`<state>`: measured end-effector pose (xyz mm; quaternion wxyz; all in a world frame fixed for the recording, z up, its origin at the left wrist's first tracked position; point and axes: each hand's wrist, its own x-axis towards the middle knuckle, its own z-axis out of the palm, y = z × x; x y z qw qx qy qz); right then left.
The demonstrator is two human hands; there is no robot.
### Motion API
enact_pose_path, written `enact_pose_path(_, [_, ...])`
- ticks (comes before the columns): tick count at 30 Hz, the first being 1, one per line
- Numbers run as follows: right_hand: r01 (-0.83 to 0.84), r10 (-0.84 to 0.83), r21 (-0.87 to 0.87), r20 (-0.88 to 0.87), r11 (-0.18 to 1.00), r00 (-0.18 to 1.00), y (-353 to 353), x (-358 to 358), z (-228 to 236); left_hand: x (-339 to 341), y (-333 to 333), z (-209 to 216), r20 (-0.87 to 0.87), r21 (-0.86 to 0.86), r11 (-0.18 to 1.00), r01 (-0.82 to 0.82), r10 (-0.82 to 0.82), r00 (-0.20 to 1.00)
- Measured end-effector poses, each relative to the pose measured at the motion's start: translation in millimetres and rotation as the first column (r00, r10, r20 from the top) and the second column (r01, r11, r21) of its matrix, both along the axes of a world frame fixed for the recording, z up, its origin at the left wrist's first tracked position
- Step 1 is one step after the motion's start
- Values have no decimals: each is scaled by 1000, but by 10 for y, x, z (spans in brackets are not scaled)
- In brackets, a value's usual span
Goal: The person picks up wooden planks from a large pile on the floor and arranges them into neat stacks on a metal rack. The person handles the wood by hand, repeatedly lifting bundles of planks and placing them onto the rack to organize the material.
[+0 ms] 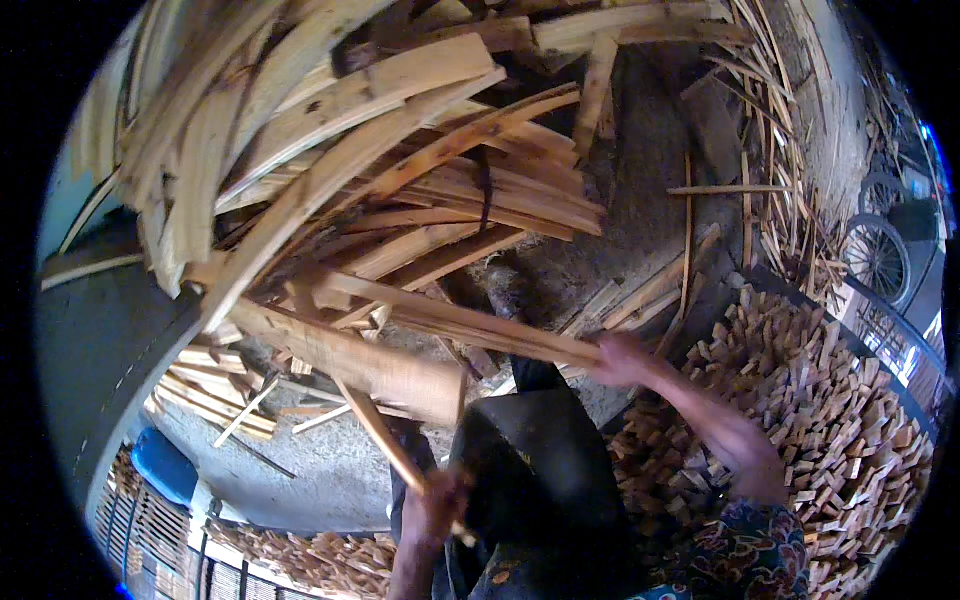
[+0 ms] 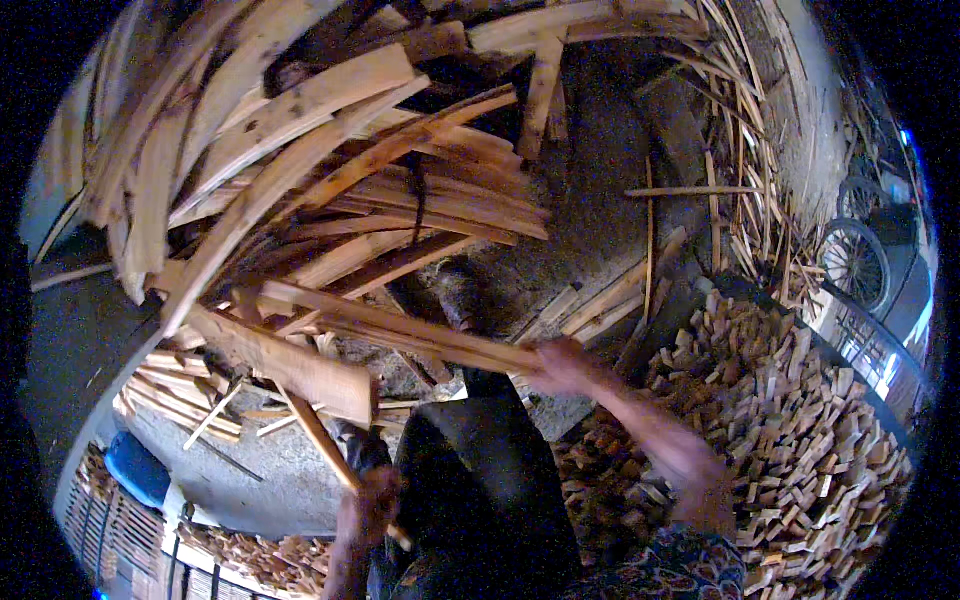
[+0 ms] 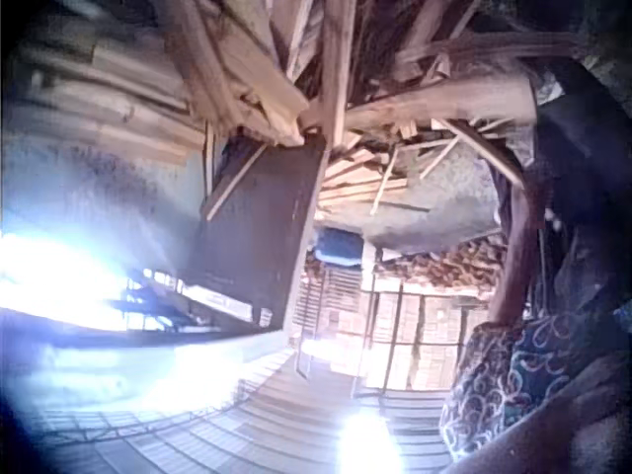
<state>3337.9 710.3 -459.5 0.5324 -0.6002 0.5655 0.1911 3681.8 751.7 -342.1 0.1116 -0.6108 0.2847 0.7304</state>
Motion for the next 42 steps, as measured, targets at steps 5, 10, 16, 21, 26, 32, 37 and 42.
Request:
enact_pose_path(5, [233,-128,544,-224,806,966,530,-497,1289,705,930,922,279,574,663,-480,393,876])
enact_pose_path(10, [533,-511,537,-205,655,835,755,-493,1953,801,1542,616,419,291,507,-811,694,585])
enact_pose_path(16, [272,-520,666,203,694,830,399,409,1778,344,743,90,-27,-311,534,-786,822,569])
enact_pose_path(21, [-222,-274,713,509,665,816,174,1946,1081,50,414,-13,-338,275,-24,-961,934,-120])
enact_pose_path(26, [56,-45,-12,442,998,896,-345,2568,153,549,867,-602,-153,238,-406,-882,882,-447])
enact_pose_path(32, [409,-520,358,312,839,795,-526,3163,-353,812,1023,-785,-217,246,-462,-852,831,-513])
enact_pose_path(37, [189,-173,-66,194,980,966,-57,2023,-54,886,998,-979,-259,290,-377,-880,854,-452])
enact_pose_path(42, [-142,128,-436,-62,889,990,-564,1470,-458,444,492,-1470,-208,358,-313,-880,892,-402])
